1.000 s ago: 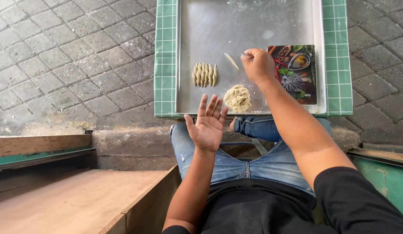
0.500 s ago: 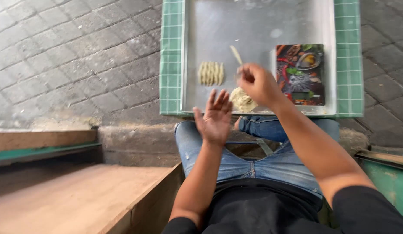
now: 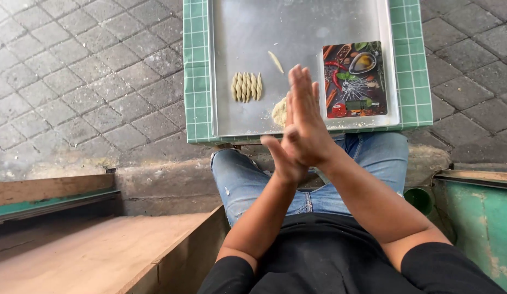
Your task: Hand-shaping small pieces of dough into twisted snack shapes on a metal tray.
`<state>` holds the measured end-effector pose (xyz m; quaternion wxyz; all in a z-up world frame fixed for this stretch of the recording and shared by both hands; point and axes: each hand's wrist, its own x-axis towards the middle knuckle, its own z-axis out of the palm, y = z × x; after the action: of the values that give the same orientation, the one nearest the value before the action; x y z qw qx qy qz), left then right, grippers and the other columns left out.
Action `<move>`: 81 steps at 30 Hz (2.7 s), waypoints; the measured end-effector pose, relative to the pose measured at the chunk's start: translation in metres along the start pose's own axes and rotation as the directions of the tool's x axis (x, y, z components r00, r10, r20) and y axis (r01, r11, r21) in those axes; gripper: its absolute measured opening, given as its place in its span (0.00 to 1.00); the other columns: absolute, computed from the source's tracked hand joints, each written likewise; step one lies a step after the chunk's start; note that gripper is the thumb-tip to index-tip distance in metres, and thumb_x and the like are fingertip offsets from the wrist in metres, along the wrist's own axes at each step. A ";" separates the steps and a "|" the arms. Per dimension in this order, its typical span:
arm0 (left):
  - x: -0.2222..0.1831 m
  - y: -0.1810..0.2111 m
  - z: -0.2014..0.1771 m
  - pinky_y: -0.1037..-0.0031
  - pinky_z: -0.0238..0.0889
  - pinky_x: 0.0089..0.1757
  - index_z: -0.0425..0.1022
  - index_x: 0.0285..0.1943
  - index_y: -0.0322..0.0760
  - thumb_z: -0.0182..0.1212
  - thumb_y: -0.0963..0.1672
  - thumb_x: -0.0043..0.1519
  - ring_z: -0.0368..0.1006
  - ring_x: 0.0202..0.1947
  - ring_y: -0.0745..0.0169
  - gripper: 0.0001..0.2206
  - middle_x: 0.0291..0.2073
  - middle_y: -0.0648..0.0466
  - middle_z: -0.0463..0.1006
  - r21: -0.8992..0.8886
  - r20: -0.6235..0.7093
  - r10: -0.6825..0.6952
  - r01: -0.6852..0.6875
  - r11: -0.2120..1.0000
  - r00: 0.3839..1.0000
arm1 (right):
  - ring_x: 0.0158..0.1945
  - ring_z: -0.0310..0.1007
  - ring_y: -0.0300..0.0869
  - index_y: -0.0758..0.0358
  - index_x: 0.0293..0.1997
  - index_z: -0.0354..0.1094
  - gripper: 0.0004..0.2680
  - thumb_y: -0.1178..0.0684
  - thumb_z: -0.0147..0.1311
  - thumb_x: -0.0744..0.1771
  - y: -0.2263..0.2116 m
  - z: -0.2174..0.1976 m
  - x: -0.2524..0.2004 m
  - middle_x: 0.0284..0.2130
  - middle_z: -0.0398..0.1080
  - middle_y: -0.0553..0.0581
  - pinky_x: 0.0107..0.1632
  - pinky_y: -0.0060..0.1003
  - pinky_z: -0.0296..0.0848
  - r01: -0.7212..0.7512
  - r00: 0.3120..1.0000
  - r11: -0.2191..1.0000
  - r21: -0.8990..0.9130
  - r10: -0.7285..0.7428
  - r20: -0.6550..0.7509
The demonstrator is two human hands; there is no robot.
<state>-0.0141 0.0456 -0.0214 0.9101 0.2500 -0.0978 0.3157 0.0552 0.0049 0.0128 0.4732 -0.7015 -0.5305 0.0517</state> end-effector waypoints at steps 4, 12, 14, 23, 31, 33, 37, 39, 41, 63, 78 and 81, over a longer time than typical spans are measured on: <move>-0.009 0.013 0.016 0.47 0.19 0.71 0.29 0.81 0.31 0.09 0.67 0.58 0.26 0.76 0.38 0.50 0.77 0.39 0.33 0.473 0.050 0.098 -0.109 0.874 0.994 | 0.80 0.16 0.60 0.65 0.80 0.21 0.38 0.24 0.32 0.70 -0.058 -0.001 -0.017 0.79 0.20 0.69 0.78 0.55 0.17 -0.008 0.999 0.988 0.154 0.003 0.033; -0.006 -0.007 0.037 0.53 0.17 0.72 0.08 0.78 0.38 -0.04 0.66 0.55 0.26 0.81 0.45 0.47 0.80 0.45 0.17 0.689 0.031 0.090 -0.086 0.720 0.995 | 0.79 0.08 0.62 0.62 0.80 0.12 0.35 0.24 0.13 0.70 -0.064 -0.001 -0.026 0.78 0.14 0.65 0.75 0.63 0.13 0.030 1.000 0.969 0.244 -0.032 0.001; -0.026 -0.023 0.042 0.56 0.13 0.72 0.13 0.80 0.35 0.01 0.69 0.55 0.22 0.80 0.46 0.51 0.80 0.45 0.19 0.762 0.005 0.087 -0.060 0.645 0.996 | 0.79 0.08 0.62 0.64 0.79 0.12 0.36 0.24 0.12 0.70 -0.055 0.001 -0.041 0.78 0.13 0.66 0.74 0.64 0.13 -0.032 0.999 0.975 0.218 0.029 0.018; -0.013 -0.009 0.045 0.52 0.10 0.70 0.24 0.84 0.45 0.05 0.69 0.58 0.26 0.80 0.53 0.49 0.81 0.59 0.22 0.696 -0.142 -0.009 0.107 0.710 0.990 | 0.77 0.03 0.61 0.62 0.81 0.11 0.30 0.32 0.20 0.75 0.058 0.004 -0.015 0.77 0.08 0.63 0.68 0.75 0.08 -0.232 0.962 0.955 0.184 0.254 -0.105; -0.017 -0.049 -0.064 0.47 0.51 0.68 0.41 0.84 0.37 0.33 0.76 0.53 0.47 0.77 0.39 0.60 0.81 0.42 0.40 -0.505 -0.009 -0.189 0.158 0.848 0.982 | 0.81 0.12 0.62 0.55 0.83 0.21 0.31 0.29 0.24 0.73 0.054 -0.018 0.007 0.79 0.18 0.66 0.72 0.74 0.14 -0.270 0.909 0.876 0.400 0.368 -0.194; -0.015 -0.045 -0.062 0.46 0.38 0.71 0.42 0.83 0.36 0.34 0.76 0.53 0.36 0.79 0.38 0.60 0.80 0.39 0.40 -0.531 -0.038 -0.236 0.180 0.828 0.971 | 0.82 0.10 0.58 0.48 0.83 0.26 0.38 0.18 0.14 0.65 0.052 -0.032 0.001 0.81 0.20 0.62 0.72 0.72 0.11 -0.185 0.872 0.494 0.850 0.481 -0.090; -0.012 -0.034 -0.052 0.45 0.36 0.73 0.43 0.83 0.36 0.30 0.75 0.53 0.34 0.80 0.37 0.58 0.80 0.39 0.41 -0.435 -0.081 -0.253 0.194 0.879 0.964 | 0.80 0.37 0.49 0.56 0.78 0.46 0.36 0.21 0.15 0.68 0.050 -0.031 -0.031 0.76 0.45 0.58 0.76 0.56 0.28 -0.252 0.888 0.666 0.702 0.447 -0.106; -0.015 -0.035 -0.063 0.51 0.52 0.68 0.42 0.84 0.37 0.29 0.76 0.53 0.43 0.78 0.40 0.59 0.80 0.38 0.43 -0.344 -0.023 -0.213 0.192 0.919 0.977 | 0.53 0.69 0.48 0.62 0.55 0.72 0.12 0.46 0.56 0.70 0.045 -0.027 -0.048 0.48 0.71 0.56 0.63 0.40 0.60 -0.170 0.950 0.973 0.159 0.205 -0.236; -0.017 -0.033 -0.064 0.51 0.48 0.69 0.42 0.84 0.39 0.23 0.75 0.53 0.39 0.80 0.42 0.59 0.80 0.44 0.43 -0.191 -0.092 -0.224 0.204 0.960 0.970 | 0.51 0.70 0.47 0.57 0.52 0.75 0.13 0.45 0.63 0.66 0.048 -0.010 -0.063 0.46 0.72 0.53 0.61 0.42 0.63 -0.090 0.975 0.996 0.014 0.091 -0.201; -0.086 0.025 -0.078 0.47 0.38 0.69 0.50 0.81 0.34 0.19 0.64 0.70 0.39 0.77 0.27 0.41 0.78 0.33 0.45 0.195 -0.609 -0.263 0.463 0.865 0.748 | 0.37 0.80 0.48 0.48 0.39 0.79 0.07 0.44 0.64 0.62 0.277 0.096 0.110 0.28 0.77 0.47 0.42 0.45 0.78 -0.480 0.877 0.784 -0.394 0.426 -0.222; -0.123 0.007 -0.104 0.70 0.66 0.54 0.68 0.65 0.38 0.32 0.57 0.74 0.73 0.54 0.60 0.27 0.56 0.49 0.76 0.131 -0.658 -0.363 0.574 0.808 0.660 | 0.42 0.77 0.50 0.56 0.37 0.77 0.06 0.51 0.62 0.62 0.248 0.073 0.093 0.31 0.74 0.54 0.50 0.44 0.73 -0.193 0.977 0.807 -0.558 0.211 -0.032; -0.125 -0.001 -0.105 0.70 0.68 0.53 0.69 0.64 0.38 0.34 0.56 0.74 0.74 0.52 0.60 0.25 0.54 0.49 0.77 0.126 -0.653 -0.378 0.586 0.800 0.657 | 0.49 0.74 0.55 0.58 0.52 0.77 0.17 0.46 0.71 0.61 0.221 0.060 0.095 0.41 0.73 0.59 0.55 0.47 0.72 -0.250 0.946 0.787 -0.564 0.321 0.029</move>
<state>-0.1092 0.0332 -0.1534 0.8891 0.3011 0.3184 0.1324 0.2151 0.1193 -0.1378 0.2030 -0.8756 -0.4382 0.0103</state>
